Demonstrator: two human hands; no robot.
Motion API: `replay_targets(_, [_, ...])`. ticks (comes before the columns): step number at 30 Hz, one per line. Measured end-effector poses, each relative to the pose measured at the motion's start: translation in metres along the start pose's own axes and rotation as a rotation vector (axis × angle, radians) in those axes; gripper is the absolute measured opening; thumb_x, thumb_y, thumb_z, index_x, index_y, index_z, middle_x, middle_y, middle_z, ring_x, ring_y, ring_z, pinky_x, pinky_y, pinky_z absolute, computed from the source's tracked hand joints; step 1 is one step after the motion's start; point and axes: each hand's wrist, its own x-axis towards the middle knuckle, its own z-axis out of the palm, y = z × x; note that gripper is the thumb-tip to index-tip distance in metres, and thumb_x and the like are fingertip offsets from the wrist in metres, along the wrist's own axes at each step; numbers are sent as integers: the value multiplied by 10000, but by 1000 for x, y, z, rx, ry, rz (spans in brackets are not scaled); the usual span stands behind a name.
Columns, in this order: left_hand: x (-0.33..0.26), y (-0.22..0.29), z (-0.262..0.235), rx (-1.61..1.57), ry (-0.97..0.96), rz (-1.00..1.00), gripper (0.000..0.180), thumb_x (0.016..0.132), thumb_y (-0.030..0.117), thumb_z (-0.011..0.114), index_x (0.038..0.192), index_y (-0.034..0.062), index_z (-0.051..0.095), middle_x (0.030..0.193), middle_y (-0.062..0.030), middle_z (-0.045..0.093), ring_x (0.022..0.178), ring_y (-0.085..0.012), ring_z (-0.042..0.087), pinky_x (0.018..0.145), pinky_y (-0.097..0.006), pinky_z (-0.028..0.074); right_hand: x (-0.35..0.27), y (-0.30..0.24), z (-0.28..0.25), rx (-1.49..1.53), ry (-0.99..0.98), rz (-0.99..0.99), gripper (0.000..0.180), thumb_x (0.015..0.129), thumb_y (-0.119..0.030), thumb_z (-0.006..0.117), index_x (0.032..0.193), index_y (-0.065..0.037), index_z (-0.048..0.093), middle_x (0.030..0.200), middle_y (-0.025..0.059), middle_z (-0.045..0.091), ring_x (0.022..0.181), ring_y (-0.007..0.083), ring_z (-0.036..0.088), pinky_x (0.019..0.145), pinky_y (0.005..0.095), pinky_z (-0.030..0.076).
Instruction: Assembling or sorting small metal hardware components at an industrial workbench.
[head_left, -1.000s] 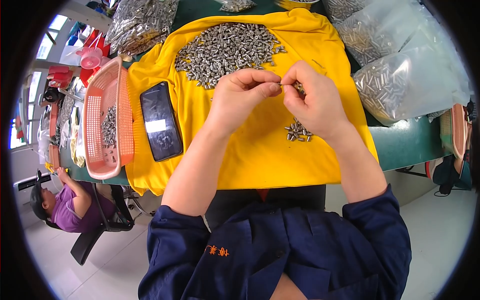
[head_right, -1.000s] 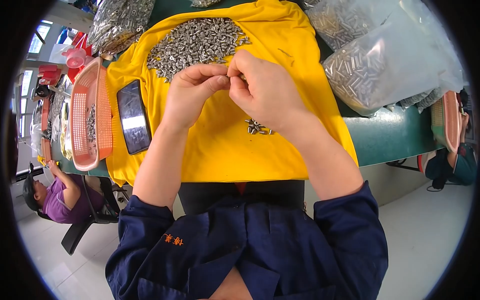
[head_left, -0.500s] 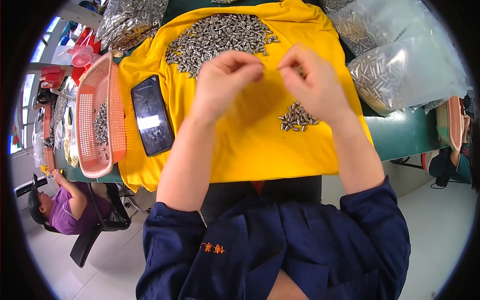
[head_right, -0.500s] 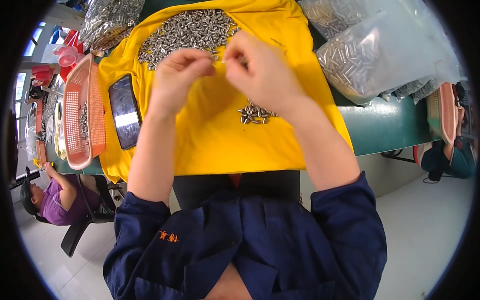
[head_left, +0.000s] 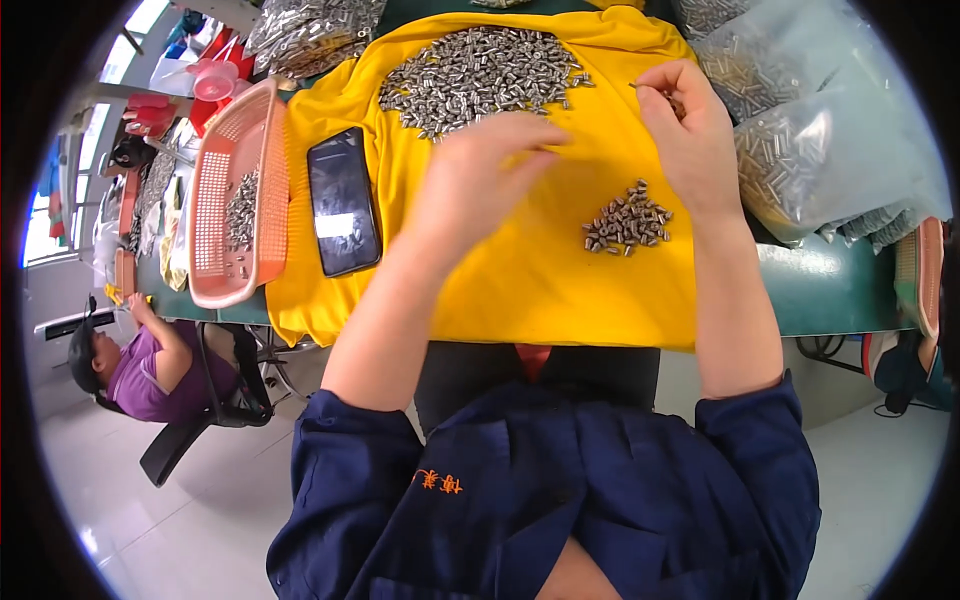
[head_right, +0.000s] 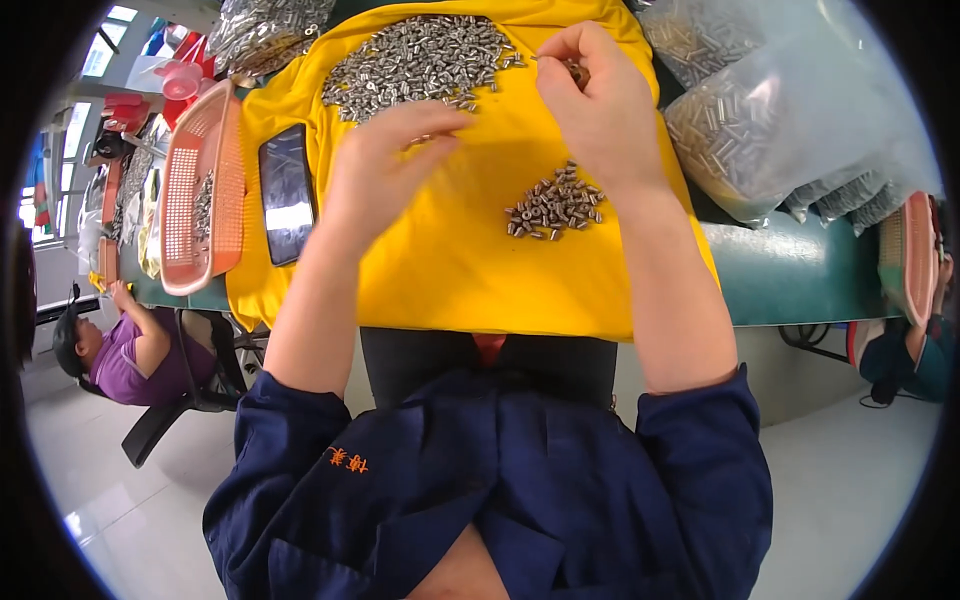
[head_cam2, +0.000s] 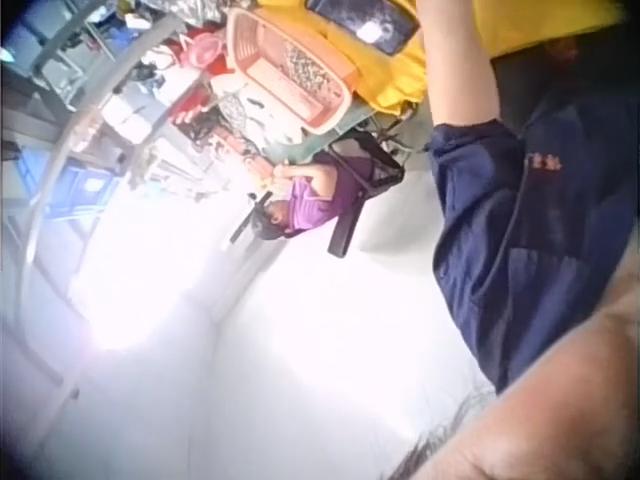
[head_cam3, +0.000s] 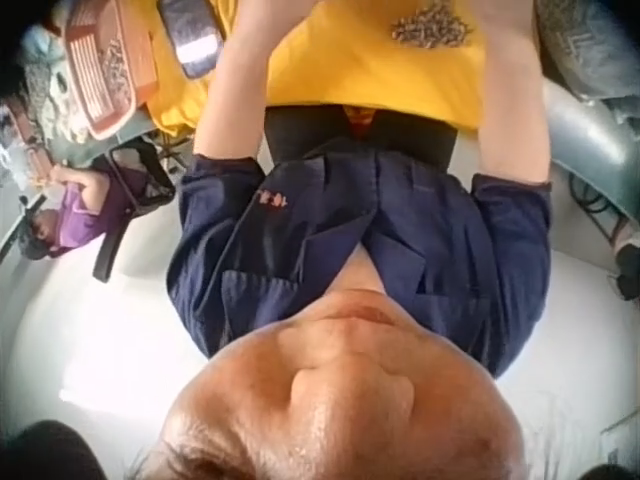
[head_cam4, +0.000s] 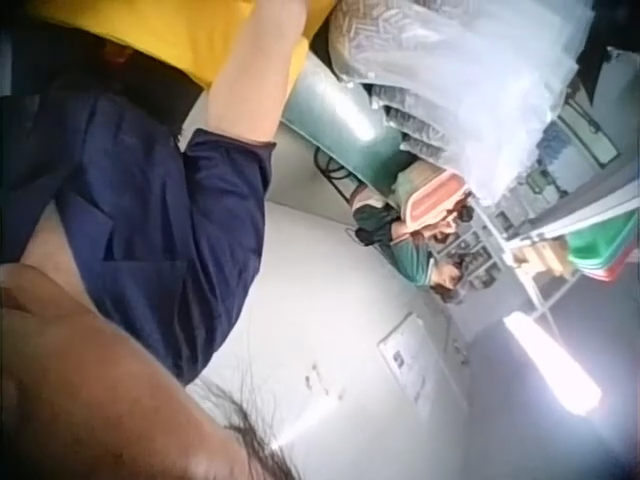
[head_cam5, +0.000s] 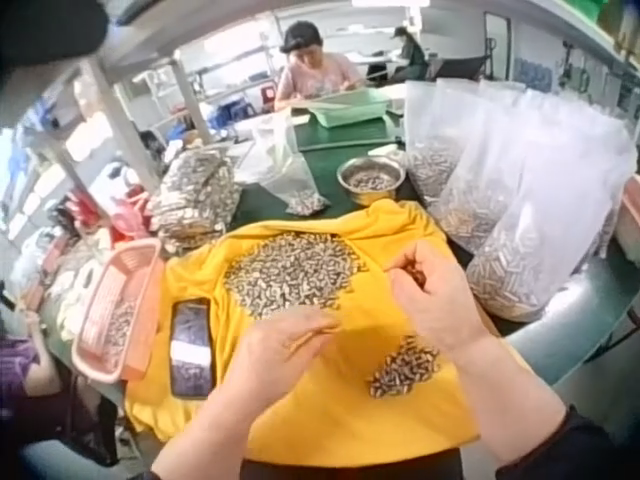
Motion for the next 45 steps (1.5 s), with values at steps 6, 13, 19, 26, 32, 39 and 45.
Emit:
replay_targets(6, [-18, -36, -31, 338, -92, -232, 136, 739, 151, 587, 834, 70, 640, 819, -97, 615, 775, -273, 577, 685, -346, 456, -5, -5, 9, 0, -74, 6, 67, 790, -79, 528, 818, -21, 514, 614, -40, 455, 528, 13, 371, 458, 181, 309])
replay_targets(13, [-11, -41, -30, 452, -261, -270, 144, 724, 134, 597, 831, 42, 624, 811, -120, 606, 756, -278, 576, 693, -344, 454, -5, -4, 9, -17, -74, 8, 74, 786, -80, 532, 832, -22, 520, 631, -30, 475, 540, 19, 388, 471, 183, 326])
replay_targets(19, [-6, -37, -28, 576, -331, -174, 144, 728, 117, 593, 849, 45, 620, 822, -124, 605, 749, -257, 589, 692, -335, 458, -7, -7, 8, 9, -120, 43, 82, 782, -82, 530, 841, -26, 520, 660, -24, 491, 551, 25, 396, 482, 184, 333])
replay_targets(26, [17, -5, 2, -861, -97, -429, 117, 803, 4, 544, 916, -12, 570, 826, -57, 613, 766, -119, 596, 695, -228, 472, -11, -11, 9, 128, -260, 38, 58, 776, -66, 507, 817, -28, 496, 686, -4, 492, 606, 56, 433, 538, 205, 373])
replay_targets(32, [18, -16, 22, -959, -52, -387, 132, 783, -9, 572, 913, -22, 584, 831, -75, 618, 769, -133, 602, 715, -231, 486, -9, -18, 9, 29, -302, 99, 62, 755, -61, 501, 785, -10, 484, 653, 31, 509, 597, 86, 464, 537, 223, 385])
replay_targets(39, [18, -17, 22, -915, -63, -401, 135, 770, -8, 589, 903, -27, 597, 832, -78, 624, 767, -129, 603, 713, -221, 486, -10, -13, 11, -38, -315, 76, 74, 735, -70, 513, 780, -15, 492, 612, 37, 502, 546, 99, 446, 499, 247, 370])
replay_targets(45, [16, -16, 23, -795, -33, -402, 114, 753, 1, 612, 865, -17, 616, 804, -62, 633, 729, -101, 597, 679, -199, 480, -14, -16, 14, -276, -302, -66, 58, 727, -52, 507, 770, -24, 478, 605, 111, 513, 514, 224, 492, 490, 302, 386])
